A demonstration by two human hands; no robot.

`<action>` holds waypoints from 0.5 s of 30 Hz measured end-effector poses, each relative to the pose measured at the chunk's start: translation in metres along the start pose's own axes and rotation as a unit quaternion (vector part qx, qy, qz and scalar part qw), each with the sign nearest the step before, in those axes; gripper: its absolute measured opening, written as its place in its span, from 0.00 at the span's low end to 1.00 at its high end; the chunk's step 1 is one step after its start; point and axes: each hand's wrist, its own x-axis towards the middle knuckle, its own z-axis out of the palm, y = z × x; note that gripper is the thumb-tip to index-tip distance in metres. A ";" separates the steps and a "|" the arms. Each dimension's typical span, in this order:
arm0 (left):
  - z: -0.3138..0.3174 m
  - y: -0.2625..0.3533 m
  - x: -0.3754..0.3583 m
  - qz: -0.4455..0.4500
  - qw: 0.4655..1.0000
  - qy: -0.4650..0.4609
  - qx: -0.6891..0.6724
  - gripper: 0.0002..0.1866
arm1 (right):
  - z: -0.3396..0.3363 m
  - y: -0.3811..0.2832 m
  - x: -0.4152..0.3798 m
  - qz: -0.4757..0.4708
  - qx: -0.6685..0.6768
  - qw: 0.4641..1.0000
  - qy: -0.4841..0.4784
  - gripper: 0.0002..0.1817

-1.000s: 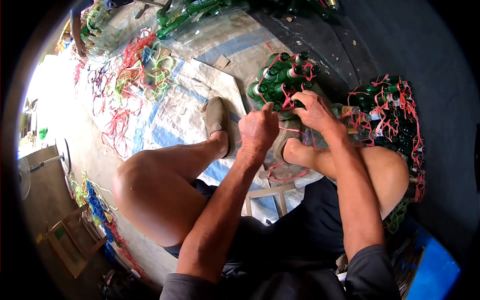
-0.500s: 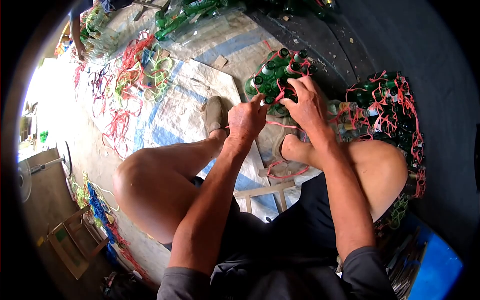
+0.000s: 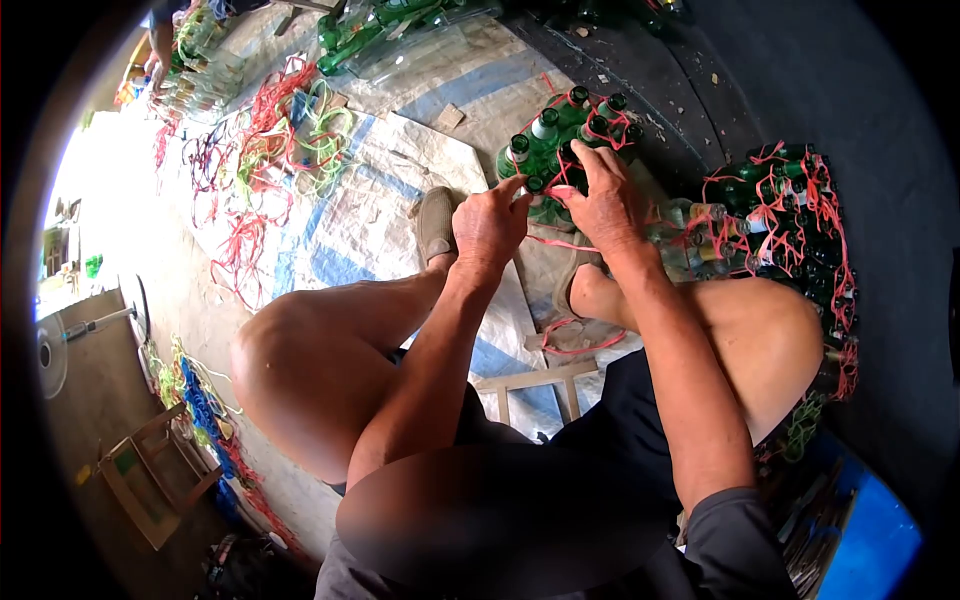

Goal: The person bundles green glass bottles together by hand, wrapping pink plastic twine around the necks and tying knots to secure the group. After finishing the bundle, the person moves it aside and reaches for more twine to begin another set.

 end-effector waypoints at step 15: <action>-0.015 0.013 -0.004 -0.001 0.999 -0.011 0.043 0.14 | 0.014 0.002 -0.004 -0.001 -0.005 0.998 0.061 0.39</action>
